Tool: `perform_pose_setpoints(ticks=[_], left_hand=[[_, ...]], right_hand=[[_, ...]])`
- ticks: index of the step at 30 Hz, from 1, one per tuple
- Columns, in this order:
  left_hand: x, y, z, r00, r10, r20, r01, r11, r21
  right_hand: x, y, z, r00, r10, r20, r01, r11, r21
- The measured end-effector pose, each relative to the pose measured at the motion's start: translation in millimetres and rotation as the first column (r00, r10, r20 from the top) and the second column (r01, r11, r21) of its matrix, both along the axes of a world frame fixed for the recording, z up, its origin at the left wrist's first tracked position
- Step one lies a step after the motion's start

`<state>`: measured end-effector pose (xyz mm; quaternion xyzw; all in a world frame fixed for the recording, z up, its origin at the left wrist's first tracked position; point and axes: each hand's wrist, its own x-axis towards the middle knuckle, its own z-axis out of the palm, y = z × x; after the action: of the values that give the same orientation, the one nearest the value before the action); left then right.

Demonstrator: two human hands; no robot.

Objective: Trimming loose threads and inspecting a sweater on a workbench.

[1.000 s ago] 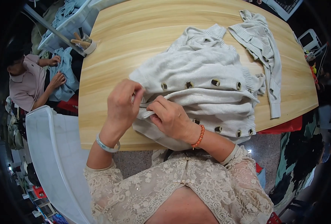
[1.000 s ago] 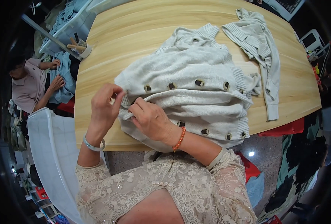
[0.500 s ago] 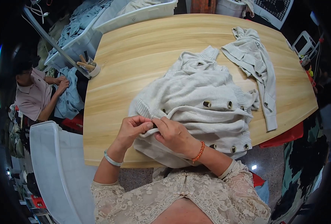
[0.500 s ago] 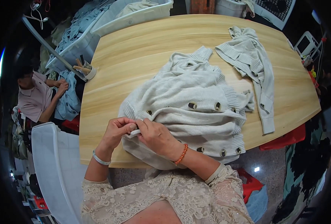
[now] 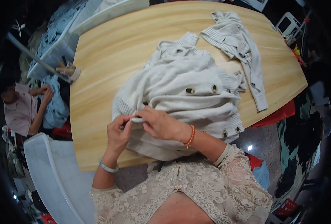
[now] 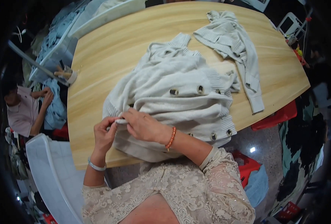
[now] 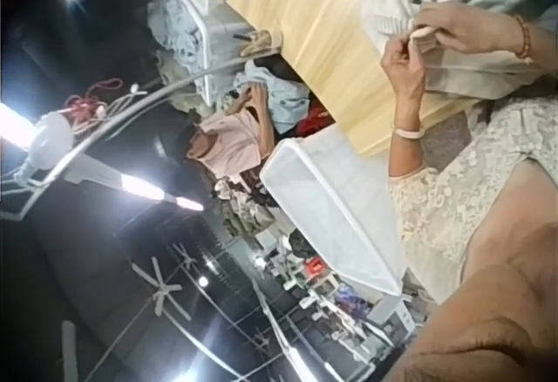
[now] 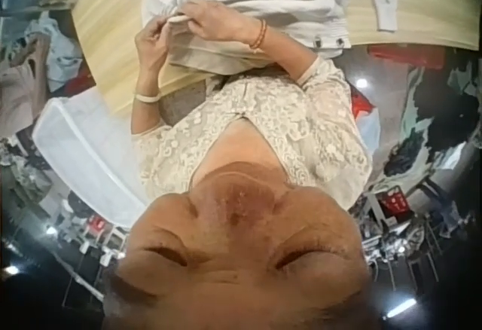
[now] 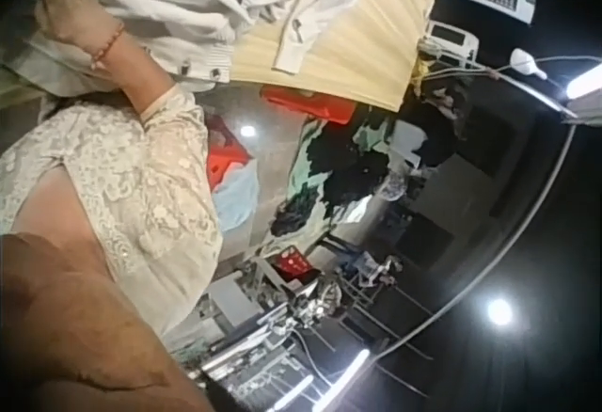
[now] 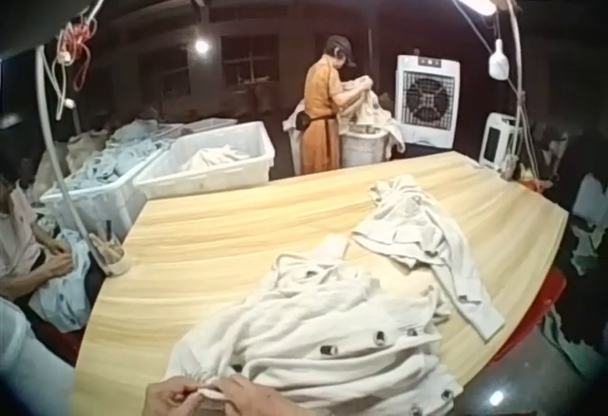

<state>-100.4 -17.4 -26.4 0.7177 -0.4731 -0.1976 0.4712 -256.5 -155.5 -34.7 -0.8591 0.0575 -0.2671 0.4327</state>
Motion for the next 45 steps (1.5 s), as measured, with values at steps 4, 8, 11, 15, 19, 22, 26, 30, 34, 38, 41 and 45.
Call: perform_pose_setpoints(ticks=[4,8,11,15,19,22,26,30,34,38,41,45], left_hand=[[4,-4,2,0.992,0.006,-0.122,-0.006,1.0,0.0],[8,0,-1,0.97,-0.065,-0.233,0.06,0.998,-0.027],[11,7,2,0.967,-0.056,-0.25,0.05,0.998,-0.031],[31,9,6,0.951,0.18,0.251,-0.18,0.983,-0.022],[3,-23,38,0.702,0.175,0.69,-0.009,0.971,-0.237],[-14,-44,33,0.813,-0.099,0.574,0.202,0.972,-0.118],[6,-74,15,0.878,-0.301,0.373,0.239,0.949,0.205],[6,-79,23,0.856,-0.325,0.403,0.215,0.931,0.295],[9,-81,26,0.909,-0.311,0.277,0.212,0.918,0.336],[27,-77,16,0.911,-0.218,-0.349,0.31,0.922,0.231],[22,-77,22,0.879,-0.146,-0.453,0.267,0.94,0.214],[23,-72,23,0.88,-0.184,-0.439,0.316,0.915,0.25]], right_hand=[[3,0,2,0.997,-0.061,0.054,0.063,0.998,-0.026],[5,-4,2,0.999,-0.007,0.05,0.004,0.998,0.058],[-3,-3,13,0.999,0.03,-0.017,-0.029,0.998,0.06],[-21,-3,10,0.97,-0.186,-0.159,0.146,0.961,-0.235],[-20,4,10,0.948,-0.25,-0.194,0.17,0.92,-0.354],[-12,9,5,0.957,-0.221,-0.186,0.144,0.924,-0.355],[-13,9,-2,0.965,-0.232,-0.123,0.178,0.922,-0.343],[-12,6,-8,0.976,-0.215,-0.019,0.201,0.937,-0.287],[-6,5,-19,0.969,-0.245,-0.029,0.229,0.939,-0.258],[-5,3,-14,0.946,-0.324,-0.024,0.31,0.92,-0.239],[-8,3,-9,0.92,-0.39,0.044,0.39,0.897,-0.209],[-12,8,-12,0.918,-0.395,-0.049,0.367,0.888,-0.278]])
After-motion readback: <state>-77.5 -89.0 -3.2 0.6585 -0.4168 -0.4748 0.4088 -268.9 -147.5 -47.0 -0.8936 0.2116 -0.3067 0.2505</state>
